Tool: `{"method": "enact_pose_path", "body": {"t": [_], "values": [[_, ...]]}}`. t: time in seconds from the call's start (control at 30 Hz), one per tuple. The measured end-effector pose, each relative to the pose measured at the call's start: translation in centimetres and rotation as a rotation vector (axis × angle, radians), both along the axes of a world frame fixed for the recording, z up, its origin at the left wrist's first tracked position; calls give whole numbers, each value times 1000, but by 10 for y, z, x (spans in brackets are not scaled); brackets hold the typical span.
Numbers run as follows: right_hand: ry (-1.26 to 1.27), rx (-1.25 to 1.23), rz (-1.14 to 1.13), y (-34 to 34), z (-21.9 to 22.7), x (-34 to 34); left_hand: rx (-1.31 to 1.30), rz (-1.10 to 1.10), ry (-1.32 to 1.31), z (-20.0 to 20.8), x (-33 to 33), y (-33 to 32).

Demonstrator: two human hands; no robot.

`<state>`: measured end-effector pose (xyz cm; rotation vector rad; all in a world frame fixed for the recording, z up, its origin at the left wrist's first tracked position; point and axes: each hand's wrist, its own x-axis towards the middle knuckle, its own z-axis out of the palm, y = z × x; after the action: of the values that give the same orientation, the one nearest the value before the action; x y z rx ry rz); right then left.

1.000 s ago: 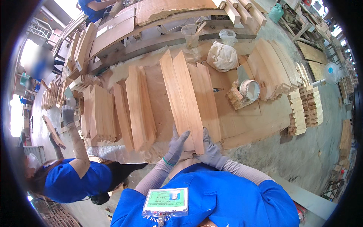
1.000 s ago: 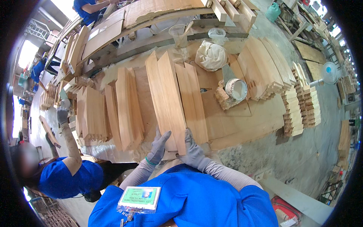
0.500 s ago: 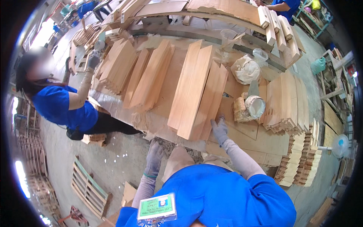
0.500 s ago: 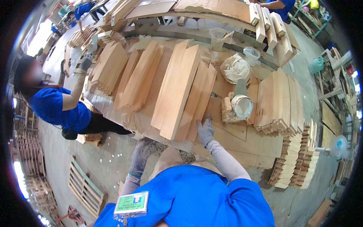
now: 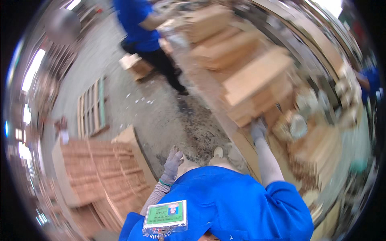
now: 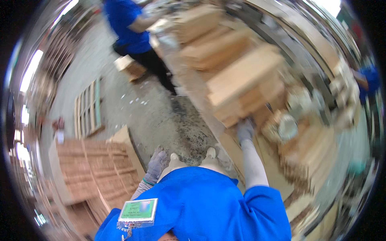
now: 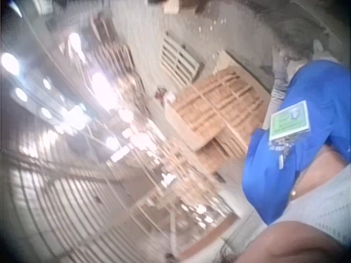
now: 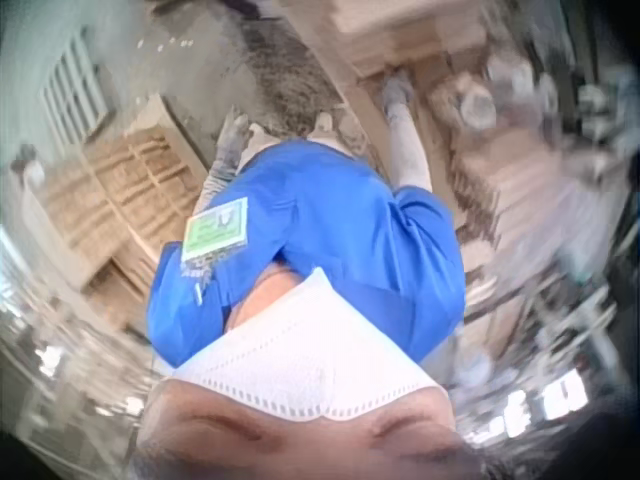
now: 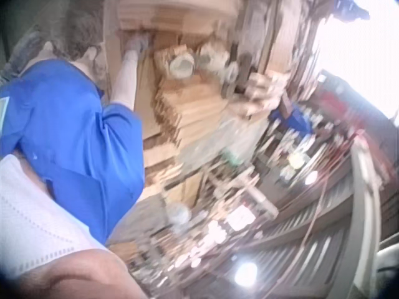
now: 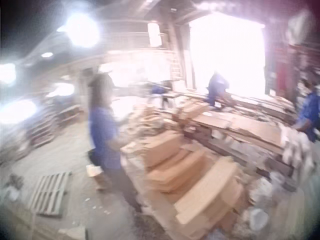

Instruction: The person picks up wooden planks from a stack, applies glue to the holes using a brush, and places the planks on a nearby table. The person repeats this process for multiple planks.

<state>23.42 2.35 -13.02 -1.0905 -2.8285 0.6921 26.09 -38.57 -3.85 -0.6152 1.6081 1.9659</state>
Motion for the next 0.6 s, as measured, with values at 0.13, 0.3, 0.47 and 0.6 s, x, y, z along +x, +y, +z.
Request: {"method": "enact_pose_path", "body": {"t": [0.13,0.3,0.47,0.6], "values": [[123,72,260,4,-28,26,-10,86,143,28,48,-43],[109,371,391,-55,-10,22,-431,135,199,57,89,-76],[66,574,507,-125,4,26,-493,347,282,51,176,-135],[-92,714,595,-172,10,31,-437,429,130,8,254,-195]]}}
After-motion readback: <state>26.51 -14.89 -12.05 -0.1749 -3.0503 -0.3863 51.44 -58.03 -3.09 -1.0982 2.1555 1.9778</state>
